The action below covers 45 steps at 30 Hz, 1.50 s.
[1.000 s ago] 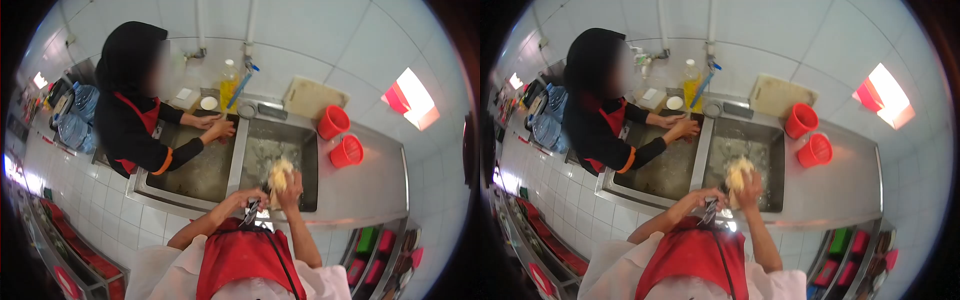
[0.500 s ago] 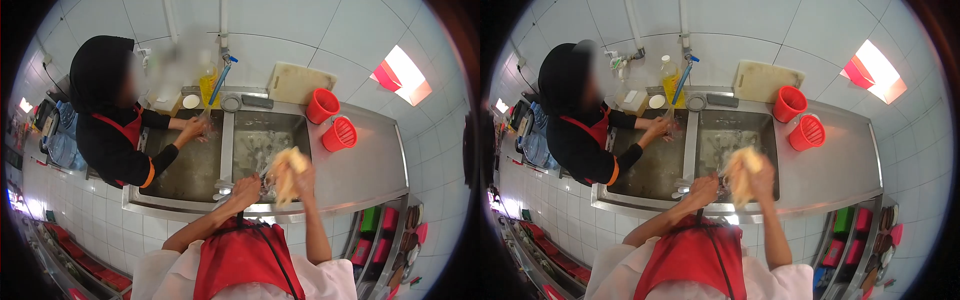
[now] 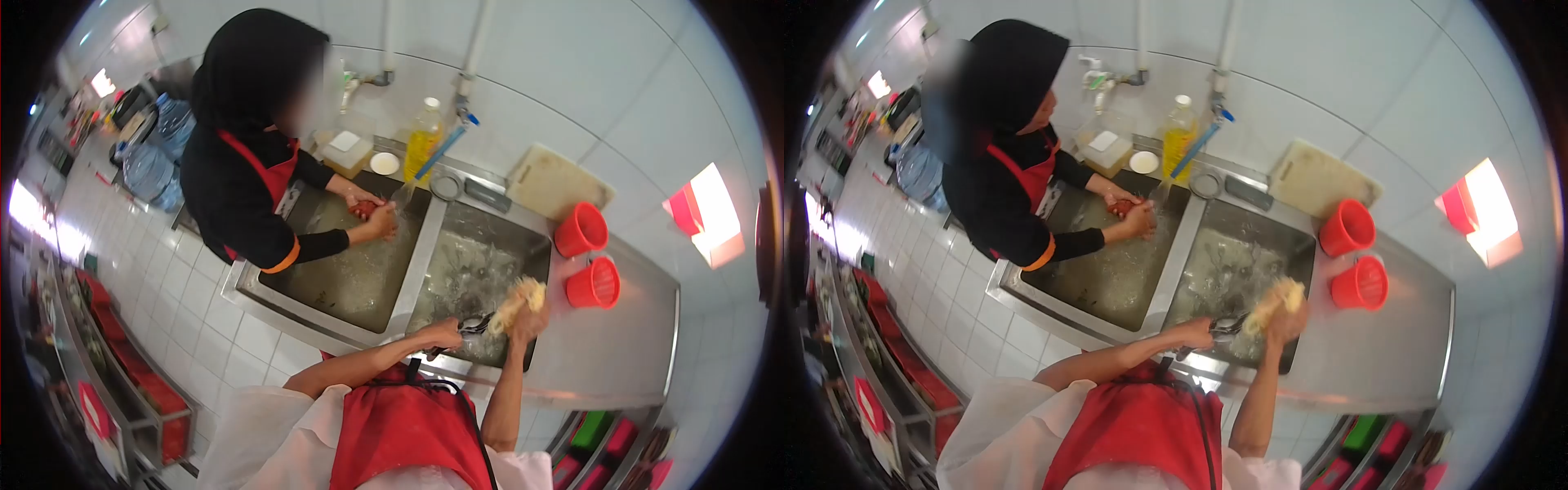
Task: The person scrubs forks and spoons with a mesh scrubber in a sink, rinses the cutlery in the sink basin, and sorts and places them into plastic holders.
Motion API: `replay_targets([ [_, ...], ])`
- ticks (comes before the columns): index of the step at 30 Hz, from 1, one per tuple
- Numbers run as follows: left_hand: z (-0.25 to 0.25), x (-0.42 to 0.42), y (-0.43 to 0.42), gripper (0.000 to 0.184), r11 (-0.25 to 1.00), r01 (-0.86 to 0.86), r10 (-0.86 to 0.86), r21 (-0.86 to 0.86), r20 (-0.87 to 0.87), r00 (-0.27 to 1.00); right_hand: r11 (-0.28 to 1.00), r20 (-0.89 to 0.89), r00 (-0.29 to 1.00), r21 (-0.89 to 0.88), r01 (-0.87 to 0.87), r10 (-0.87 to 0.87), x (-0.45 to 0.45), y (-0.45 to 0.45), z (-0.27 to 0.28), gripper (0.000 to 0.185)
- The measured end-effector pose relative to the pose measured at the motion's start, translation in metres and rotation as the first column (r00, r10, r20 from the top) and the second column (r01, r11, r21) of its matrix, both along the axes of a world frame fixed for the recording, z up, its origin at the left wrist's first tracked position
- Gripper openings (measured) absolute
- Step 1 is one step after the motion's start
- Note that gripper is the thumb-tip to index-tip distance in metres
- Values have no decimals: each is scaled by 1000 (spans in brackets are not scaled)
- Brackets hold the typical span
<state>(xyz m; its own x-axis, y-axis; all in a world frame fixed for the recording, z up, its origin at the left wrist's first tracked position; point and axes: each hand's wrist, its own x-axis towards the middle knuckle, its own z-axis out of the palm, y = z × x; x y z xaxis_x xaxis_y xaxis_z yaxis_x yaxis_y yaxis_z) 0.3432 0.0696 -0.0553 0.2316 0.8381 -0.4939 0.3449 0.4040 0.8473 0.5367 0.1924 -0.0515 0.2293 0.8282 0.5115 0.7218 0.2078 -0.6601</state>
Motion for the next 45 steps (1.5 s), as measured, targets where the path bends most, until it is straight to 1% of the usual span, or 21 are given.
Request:
replay_targets([
  [2, -11, 4, 18, 19, 991, -91, 106, -97, 160, 981, 988, -602, 798, -135, -71, -25, -3, -15, 31, 25],
  [4, -22, 10, 32, 23, 933, -124, 282, -337, 477, 832, 994, -349, 933, -100, 53, -85, 31, -14, 6, 27],
  [7, -44, 18, 68, 27, 927, -68, 292, -369, 596, 748, 974, -377, 915, -216, 67, -146, 55, -31, 14, 30],
  [8, -57, 24, 78, 28, 948, -180, 264, -263, 330, 906, 974, -375, 915, -218, 69, -149, 60, -38, 16, 30],
  [9, -82, 27, 78, 28, 948, -174, 260, -268, 331, 907, 980, -386, 912, -183, 74, -141, 63, -47, 19, 33],
  [10, -107, 30, 74, 30, 913, -367, 361, 180, 65, 930, 985, -395, 909, -152, 81, -136, 65, -55, 24, 37],
  [12, -124, 7, 60, 32, 755, -321, 417, 571, -41, 908, 971, -558, 809, -233, 62, -186, 66, -70, 36, 34],
  [15, -70, -99, 7, 17, 934, -335, 341, 122, -34, 939, 930, -721, 629, -367, 9, -290, 74, -95, 35, 36],
  [16, -93, -133, -18, 21, 940, -310, 321, 140, -67, 945, 929, -845, 468, -350, -121, -257, 70, -105, 44, 37],
  [17, -58, -165, -31, 26, 996, -91, 88, 19, -502, 860, 923, -931, 280, -303, -238, -233, 67, -113, 47, 40],
  [19, -85, -225, -61, 30, 953, -242, 42, -184, -709, 704, 901, -958, 117, -287, -325, -263, 68, -118, 45, 43],
  [21, -75, -263, -61, 38, 920, -296, -45, -258, -818, 573, 887, -943, 113, -332, -322, -312, 60, -115, 49, 43],
  [24, -201, -326, -70, 56, 855, -398, 12, -333, -754, 656, 872, -917, 158, -397, -286, -366, 52, -109, 54, 43],
  [27, -258, -309, -58, 47, 782, -568, 164, -258, -793, 586, 856, -881, 207, -465, -225, -425, 45, -106, 61, 43],
  [30, -346, -289, -51, 69, 870, -325, -112, -371, -791, 601, 839, -842, 251, -522, -154, -477, 39, -101, 65, 42],
  [31, -350, -276, -42, 77, 883, -237, -201, -406, -782, 590, 830, -827, 261, -542, -131, -499, 37, -99, 68, 42],
  [32, -355, -255, -34, 71, 820, -510, -14, -260, -900, 436, 822, -814, 267, -558, -110, -516, 34, -98, 68, 42],
  [34, -320, -232, -20, 65, 692, -714, 105, -107, -963, 247, 798, -779, 289, -598, -77, -556, 28, -94, 70, 42],
  [36, -287, -241, 10, 57, 754, -516, -54, -407, -821, 569, 778, -756, 293, -626, -59, -586, 25, -91, 69, 42],
  [40, -311, -252, 11, 51, 765, -321, -185, -558, -668, 721, 746, -720, 299, -665, -36, -627, 23, -86, 69, 42],
  [45, -315, -250, 1, 45, 925, -379, 163, -32, -868, 469, 738, -712, 287, -674, -25, -640, 21, -79, 67, 41],
])
